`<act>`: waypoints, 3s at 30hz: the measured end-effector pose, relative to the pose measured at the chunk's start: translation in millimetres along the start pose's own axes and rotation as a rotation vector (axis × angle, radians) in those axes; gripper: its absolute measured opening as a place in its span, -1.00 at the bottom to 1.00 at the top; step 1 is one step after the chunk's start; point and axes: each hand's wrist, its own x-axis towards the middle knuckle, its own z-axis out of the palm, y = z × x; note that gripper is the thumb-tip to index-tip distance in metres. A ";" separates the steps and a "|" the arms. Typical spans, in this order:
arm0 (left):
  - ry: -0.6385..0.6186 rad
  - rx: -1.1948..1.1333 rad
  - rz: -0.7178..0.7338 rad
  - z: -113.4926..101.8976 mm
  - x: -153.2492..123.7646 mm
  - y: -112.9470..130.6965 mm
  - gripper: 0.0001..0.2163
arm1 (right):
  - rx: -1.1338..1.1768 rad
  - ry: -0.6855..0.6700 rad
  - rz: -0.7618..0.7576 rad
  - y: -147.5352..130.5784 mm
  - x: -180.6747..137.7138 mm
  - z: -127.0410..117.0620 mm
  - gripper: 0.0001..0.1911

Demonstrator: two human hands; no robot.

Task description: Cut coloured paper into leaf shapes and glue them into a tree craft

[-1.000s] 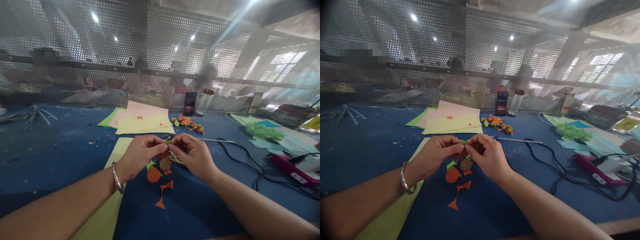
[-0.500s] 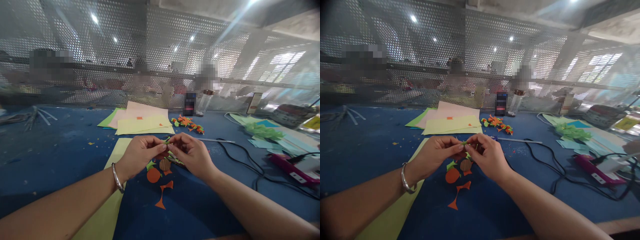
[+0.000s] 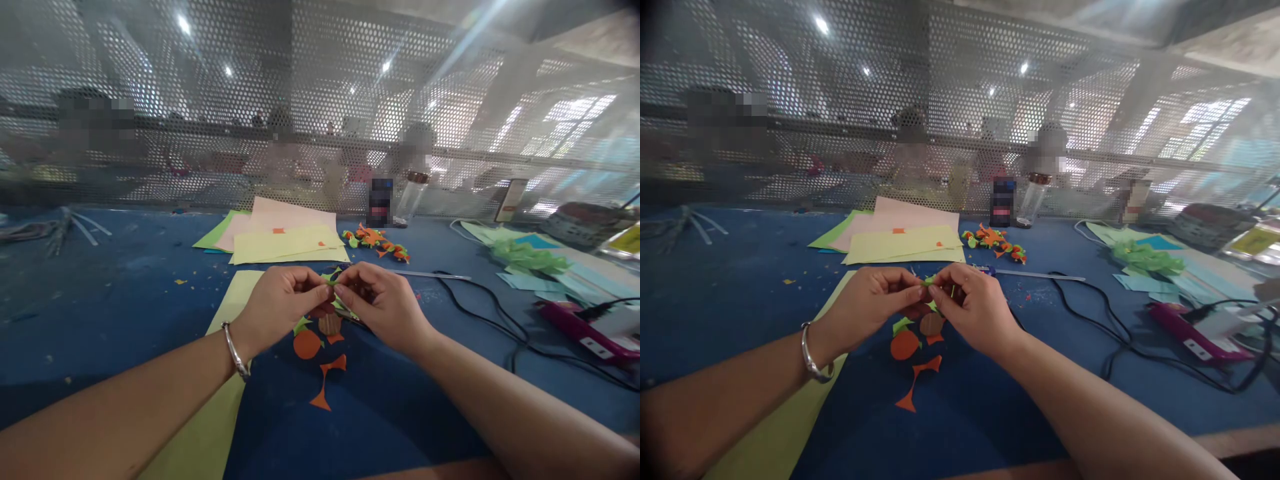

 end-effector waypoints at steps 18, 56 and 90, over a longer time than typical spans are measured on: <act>-0.038 -0.072 -0.005 2.6 -1.6 2.0 -0.83 | -0.008 0.006 -0.009 -1.5 -0.5 -1.6 -0.90; -0.128 -0.216 -0.039 -0.9 3.1 -1.7 -0.74 | 0.267 -0.065 0.177 -1.9 1.2 -3.2 -0.87; -0.321 0.710 0.074 -22.2 5.6 7.6 -0.80 | 0.028 -0.166 0.209 7.5 5.1 -6.7 -0.87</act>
